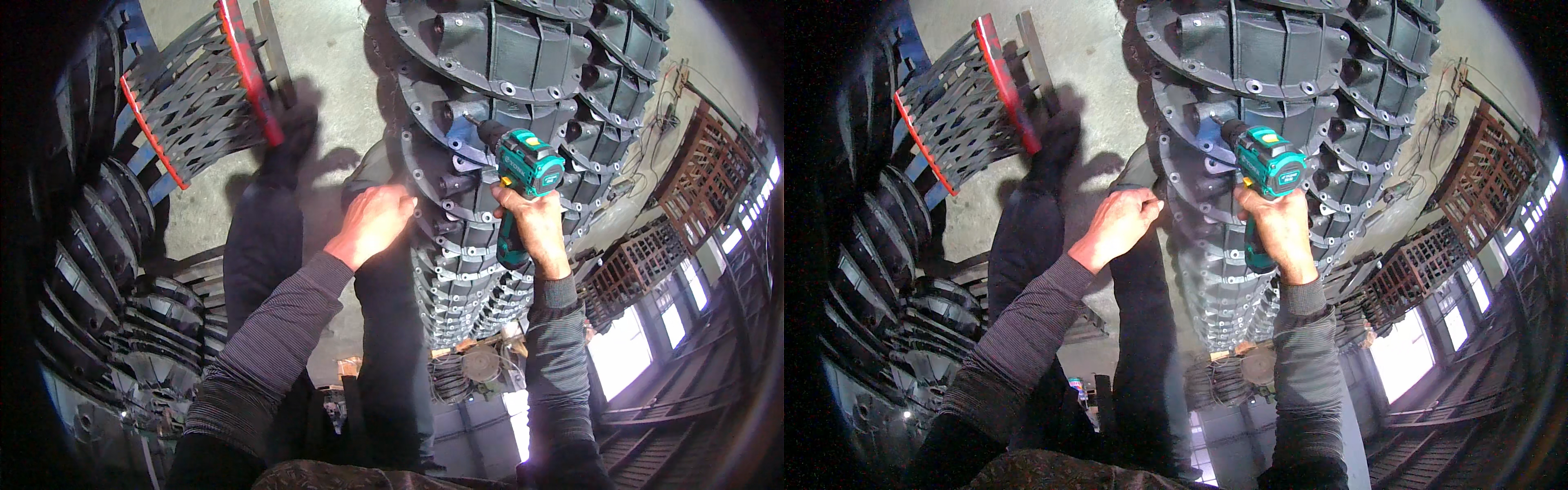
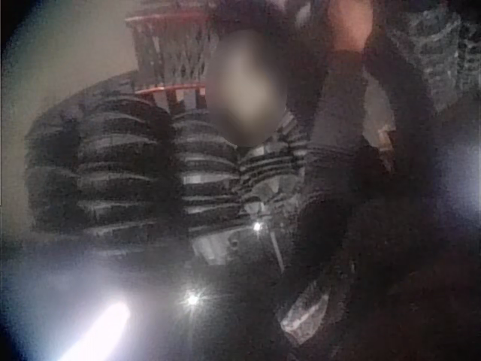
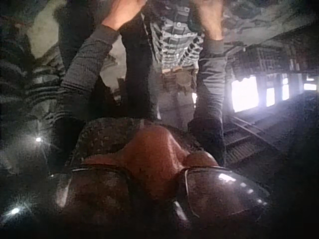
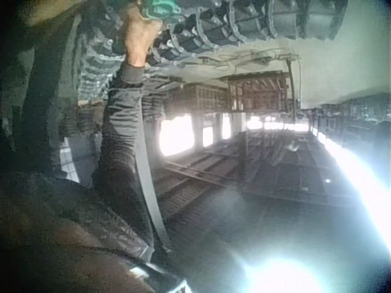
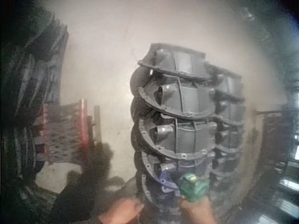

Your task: The person uses a cordless impact driver to fasten bolts on a stack of large circular metal components in a workshop. They move between stacks, tighten multiple bolts, then walk across the floor and place the tool on a shelf.

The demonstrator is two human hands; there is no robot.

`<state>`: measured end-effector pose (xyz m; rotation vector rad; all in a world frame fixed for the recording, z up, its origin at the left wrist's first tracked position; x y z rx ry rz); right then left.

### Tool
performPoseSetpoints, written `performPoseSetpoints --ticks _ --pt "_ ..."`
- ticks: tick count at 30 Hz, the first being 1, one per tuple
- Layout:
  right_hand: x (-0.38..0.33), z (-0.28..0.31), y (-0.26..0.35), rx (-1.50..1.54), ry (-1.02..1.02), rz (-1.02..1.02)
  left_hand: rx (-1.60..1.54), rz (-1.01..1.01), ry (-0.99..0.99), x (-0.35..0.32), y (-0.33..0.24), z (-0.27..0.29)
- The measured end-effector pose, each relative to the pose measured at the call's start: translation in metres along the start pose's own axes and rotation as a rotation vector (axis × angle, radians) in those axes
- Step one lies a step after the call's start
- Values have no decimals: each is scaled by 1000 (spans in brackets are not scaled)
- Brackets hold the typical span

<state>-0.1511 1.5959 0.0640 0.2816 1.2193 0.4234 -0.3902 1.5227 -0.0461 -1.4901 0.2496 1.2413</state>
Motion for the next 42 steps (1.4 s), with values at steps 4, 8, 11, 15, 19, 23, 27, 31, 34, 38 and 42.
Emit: performPoseSetpoints --ticks 4,8,11,15,19,23,27,31,34,38,42 --pt "5 -2 0 42 31 -30 -66 22 18 -1 -2 6" --pt "12 -8 3 25 62 -30 -54 45 25 -1 -7 14" --pt "14 -9 8 -29 69 -43 -73 49 30 -1 -11 18" --pt "19 -9 18 -156 101 -38 -183 50 62 -4 -20 18" --pt "24 -12 21 -299 81 5 -174 34 19 -5 -22 21" --pt "27 -7 20 -566 -1 -22 -210 9 -18 -4 -21 25" --pt "29 -8 26 -594 -5 83 -202 -8 -50 -2 -23 31" --pt "31 -10 31 -605 4 87 -219 17 -32 -1 -22 33" --pt "31 -11 34 -609 33 55 -232 12 -58 0 -23 34" --pt "29 -15 38 -625 47 111 -234 -3 -76 0 -25 35" --pt "30 -13 37 -625 49 100 -227 -8 -56 1 -25 35"
Point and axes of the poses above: each hand's wrist, its own x-axis towards the middle knuckle, its own z-axis out of the back of the hand, y = z × x, the point moved 5 cm from there along x, towards the middle knuckle, and after that the axes turned 14 degrees about x, right-handed, at the moved point
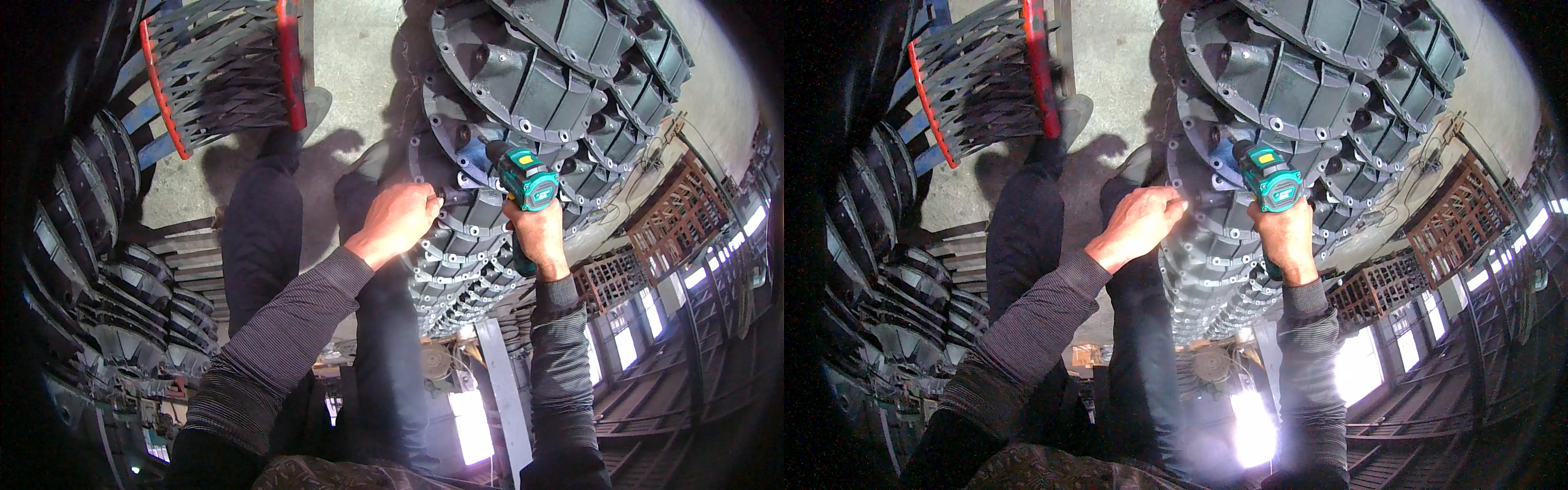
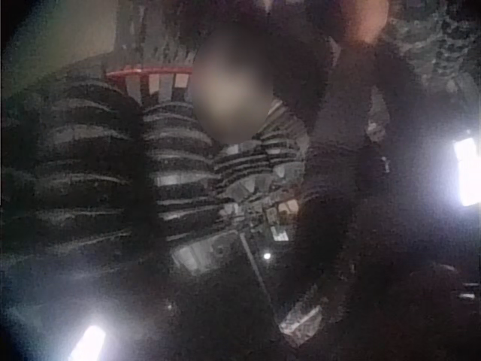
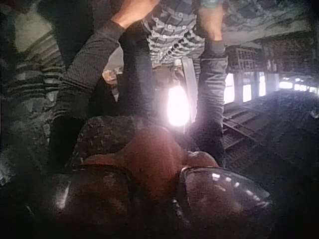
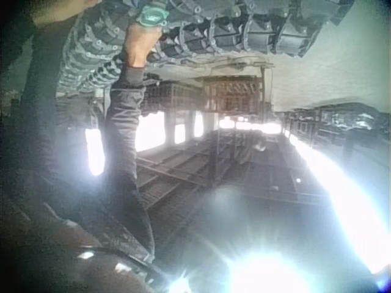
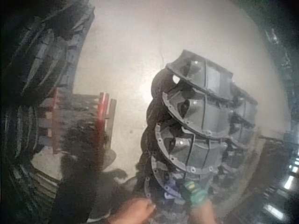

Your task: The person uses a cordless impact driver to fasten bolts on a stack of large circular metal components in a workshop. They move between stacks, tighten multiple bolts, then walk across the floor and place the tool on a shelf.

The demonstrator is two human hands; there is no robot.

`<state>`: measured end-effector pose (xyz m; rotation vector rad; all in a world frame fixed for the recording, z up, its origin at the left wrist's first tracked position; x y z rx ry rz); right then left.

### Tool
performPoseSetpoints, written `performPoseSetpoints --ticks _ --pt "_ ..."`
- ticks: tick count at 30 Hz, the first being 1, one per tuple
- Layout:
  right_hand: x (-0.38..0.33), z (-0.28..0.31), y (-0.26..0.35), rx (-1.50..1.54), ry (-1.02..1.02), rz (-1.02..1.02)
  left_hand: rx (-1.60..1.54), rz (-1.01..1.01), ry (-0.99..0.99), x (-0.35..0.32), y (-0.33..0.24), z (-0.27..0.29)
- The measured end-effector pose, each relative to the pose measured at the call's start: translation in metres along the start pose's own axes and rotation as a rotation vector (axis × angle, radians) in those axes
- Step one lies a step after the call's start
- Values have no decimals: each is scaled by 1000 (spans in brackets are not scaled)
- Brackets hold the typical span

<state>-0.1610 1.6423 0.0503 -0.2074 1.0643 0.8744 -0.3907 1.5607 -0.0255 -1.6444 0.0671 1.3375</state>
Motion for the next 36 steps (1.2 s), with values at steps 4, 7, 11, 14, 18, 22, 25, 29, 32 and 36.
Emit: performPoseSetpoints --ticks 4,7,11,14,18,22,25,29,32,36 --pt "2 0 -1 -15 8 -16 21 -13 2 2 -1 0" --pt "0 2 -1 -6 1 -24 47 -15 -3 3 -1 0" --pt "-4 11 -3 50 41 -43 65 -17 -26 4 -2 4" --pt "-8 10 -9 150 20 -46 45 -9 -14 5 1 9" --pt "-7 9 -15 199 43 -46 23 46 15 7 5 11" --pt "-10 14 -16 127 43 -51 41 10 -54 9 4 15" --pt "-12 14 -11 -10 52 -42 32 19 -67 11 5 18" --pt "-17 15 5 35 37 20 8 24 -85 13 6 17" --pt "-38 29 19 72 71 76 6 53 -64 18 8 14" --pt "-43 75 15 591 -168 -37 15 35 -59 21 3 10"
Point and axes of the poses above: each hand's wrist, its own x-axis towards the middle knuckle, its own z-axis out of the back of the hand, y = z × x, the point moved 5 cm from there along x, towards the middle knuckle, and after that the axes turned 14 degrees about x, right-handed, at the moved point
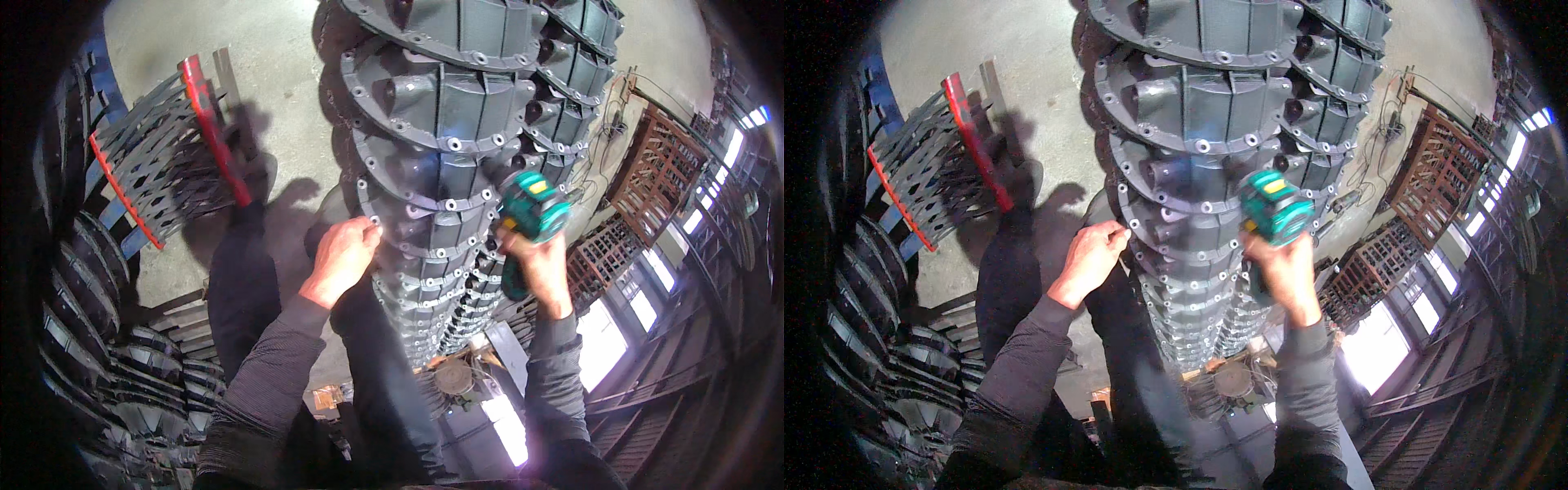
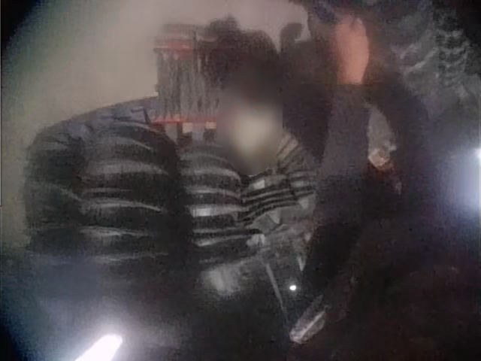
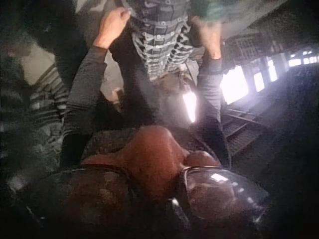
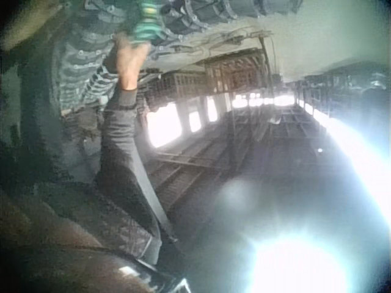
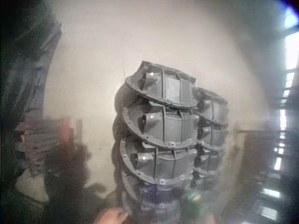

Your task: The person uses a cordless impact driver to fasten bolts on a stack of large circular metal components in a workshop. They move between stacks, tighten multiple bolts, then walk across the floor and place the tool on a shelf.

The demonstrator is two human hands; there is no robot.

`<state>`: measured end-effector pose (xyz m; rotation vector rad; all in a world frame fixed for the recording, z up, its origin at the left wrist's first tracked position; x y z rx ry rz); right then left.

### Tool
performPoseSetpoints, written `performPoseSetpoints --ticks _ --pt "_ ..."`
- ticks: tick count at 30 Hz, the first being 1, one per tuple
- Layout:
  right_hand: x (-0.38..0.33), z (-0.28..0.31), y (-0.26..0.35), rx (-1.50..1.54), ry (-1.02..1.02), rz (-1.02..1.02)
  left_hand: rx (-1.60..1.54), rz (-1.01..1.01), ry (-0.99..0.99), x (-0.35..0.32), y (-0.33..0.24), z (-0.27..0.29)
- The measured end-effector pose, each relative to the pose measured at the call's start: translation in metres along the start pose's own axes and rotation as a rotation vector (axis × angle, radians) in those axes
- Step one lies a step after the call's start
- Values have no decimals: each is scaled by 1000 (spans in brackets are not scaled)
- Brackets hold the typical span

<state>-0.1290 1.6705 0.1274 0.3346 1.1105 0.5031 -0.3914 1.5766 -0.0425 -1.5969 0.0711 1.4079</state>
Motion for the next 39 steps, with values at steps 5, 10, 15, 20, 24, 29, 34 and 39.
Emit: performPoseSetpoints --ticks 5,10,15,20,24,29,34,39 --pt "86 61 33 2 -195 130 50 37 57 2 -6 -3" --pt "124 83 35 -31 -174 91 59 25 71 7 -8 -8" --pt "137 79 31 -31 -141 99 79 52 91 8 -11 -7" --pt "148 75 36 -58 -94 86 85 59 105 8 -12 -6" --pt "157 84 46 -84 -46 -35 60 37 79 7 -11 -8" --pt "172 98 62 -175 57 -83 41 67 127 1 -10 -14" --pt "186 107 76 -315 93 -48 66 33 96 -3 -5 -18" --pt "196 108 91 -543 139 40 33 75 144 -6 0 -23"
Point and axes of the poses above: each hand's wrist, its own x-axis towards the middle knuckle, its own z-axis out of the back of the hand, y = z × x, the point moved 5 cm from there along x, towards the middle knuckle, and after that the axes turned 14 degrees about x, right-handed, at the moved point
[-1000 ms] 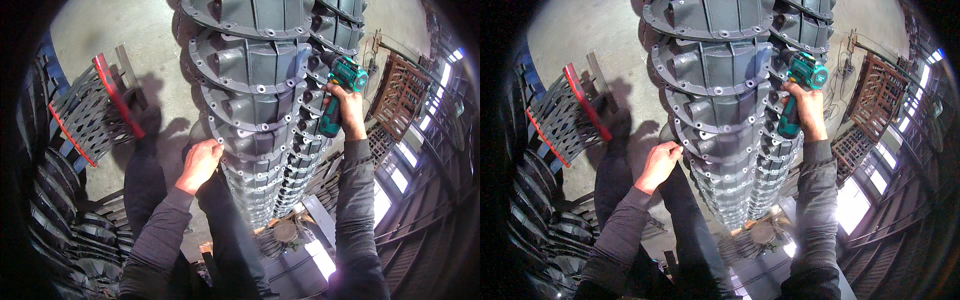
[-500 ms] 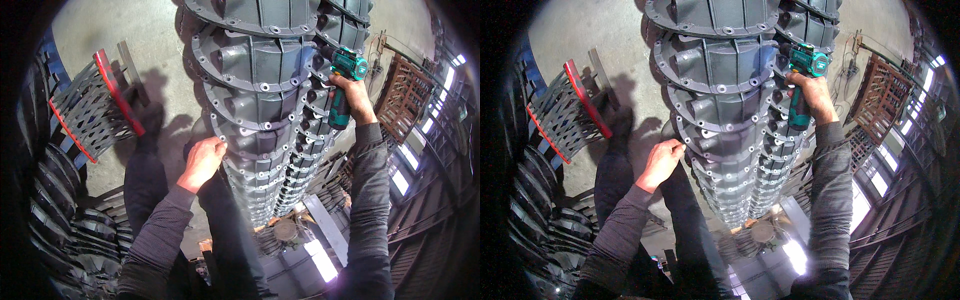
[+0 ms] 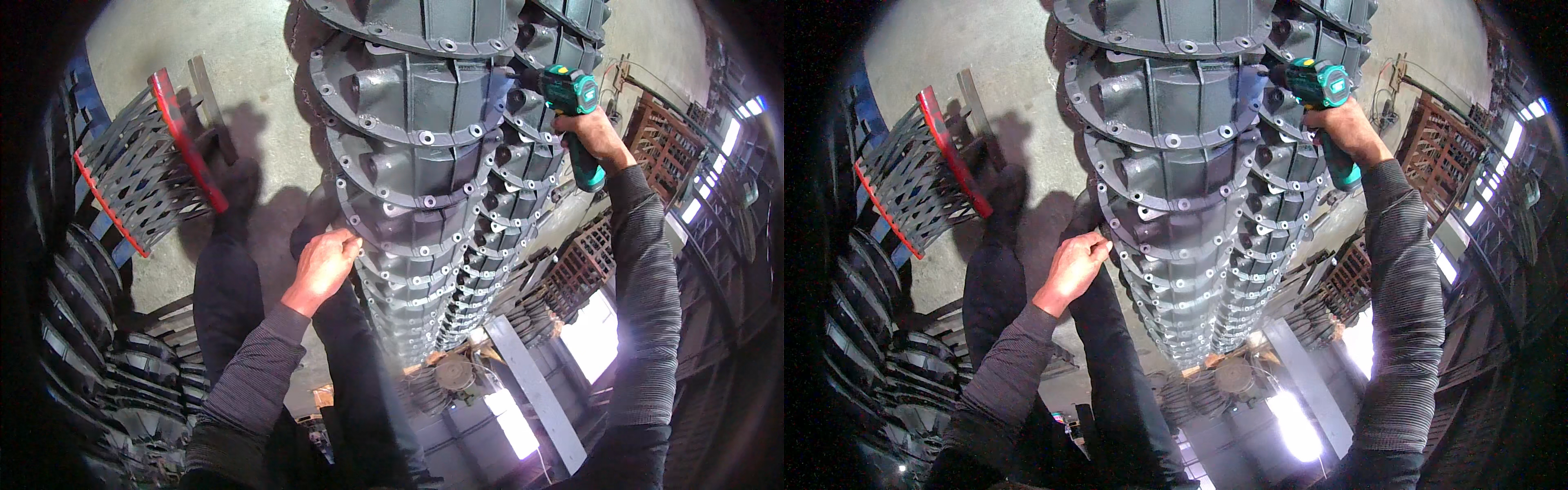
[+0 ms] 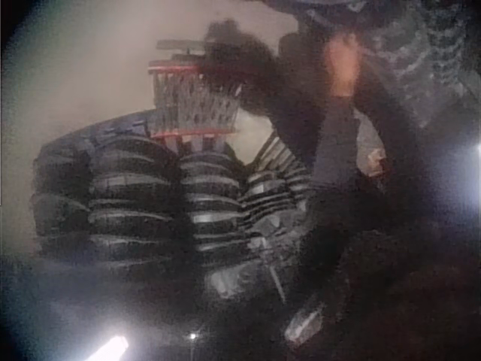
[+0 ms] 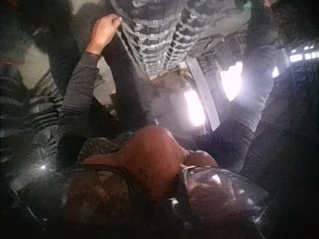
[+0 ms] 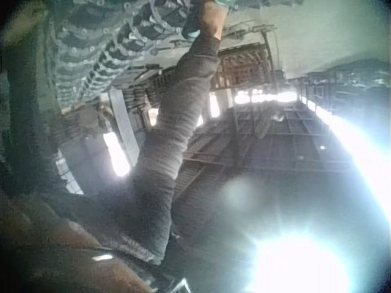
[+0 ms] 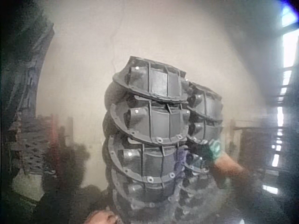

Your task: The person uses a cordless impact driver to fasten bolts on a stack of large circular metal components in a workshop. They move between stacks, tighten multiple bolts, then walk across the floor and place the tool on a shelf.

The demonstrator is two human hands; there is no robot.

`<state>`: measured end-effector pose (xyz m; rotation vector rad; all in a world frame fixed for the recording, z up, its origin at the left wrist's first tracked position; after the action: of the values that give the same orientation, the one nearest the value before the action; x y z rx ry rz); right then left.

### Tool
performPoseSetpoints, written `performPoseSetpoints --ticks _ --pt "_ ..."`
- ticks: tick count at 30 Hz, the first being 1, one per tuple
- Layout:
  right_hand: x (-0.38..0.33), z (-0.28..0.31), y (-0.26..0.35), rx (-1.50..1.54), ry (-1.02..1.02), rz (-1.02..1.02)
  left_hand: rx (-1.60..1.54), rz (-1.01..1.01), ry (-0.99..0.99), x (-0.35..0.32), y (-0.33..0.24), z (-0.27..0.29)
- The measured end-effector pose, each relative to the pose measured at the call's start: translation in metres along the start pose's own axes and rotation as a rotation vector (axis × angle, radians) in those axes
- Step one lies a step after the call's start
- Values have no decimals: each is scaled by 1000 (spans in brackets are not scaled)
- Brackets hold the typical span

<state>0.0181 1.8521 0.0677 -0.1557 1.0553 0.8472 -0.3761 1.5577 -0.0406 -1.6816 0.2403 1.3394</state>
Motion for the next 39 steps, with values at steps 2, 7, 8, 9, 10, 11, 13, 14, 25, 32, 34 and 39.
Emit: performPoseSetpoints --ticks 2,7,8,9,10,11,13,14,25,32,34,39 --pt "7 -2 1 73 17 -58 -2 1 -11 0 2 1" --pt "5 -1 3 74 1 -116 29 -8 -28 -1 6 1" --pt "5 -1 5 73 6 -119 22 -23 -47 -1 6 1" --pt "6 -1 6 70 16 -122 18 -28 -58 0 6 1" --pt "6 -1 6 69 24 -127 10 -37 -60 0 6 0" --pt "6 0 7 72 23 -124 5 -35 -55 0 6 -1" --pt "6 0 8 75 22 -120 6 -24 -49 0 7 -1" --pt "6 0 8 80 20 -114 14 -18 -47 1 7 -1" --pt "8 2 9 59 11 -107 -4 -40 -34 0 3 0" --pt "4 2 13 60 21 -72 26 -71 -75 -2 -1 4" --pt "0 3 14 64 73 -22 23 -80 -67 0 -2 7" --pt "-5 9 15 -54 132 12 39 -88 -82 0 -1 15"
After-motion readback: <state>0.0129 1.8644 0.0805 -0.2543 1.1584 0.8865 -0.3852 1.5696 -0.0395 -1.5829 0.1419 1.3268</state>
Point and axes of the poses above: each hand's wrist, its own x-axis towards the middle knuckle, its own z-axis out of the back of the hand, y = z × x, the point moved 5 cm from there along x, towards the middle knuckle, and after that the axes turned 14 degrees about x, right-handed, at the moved point
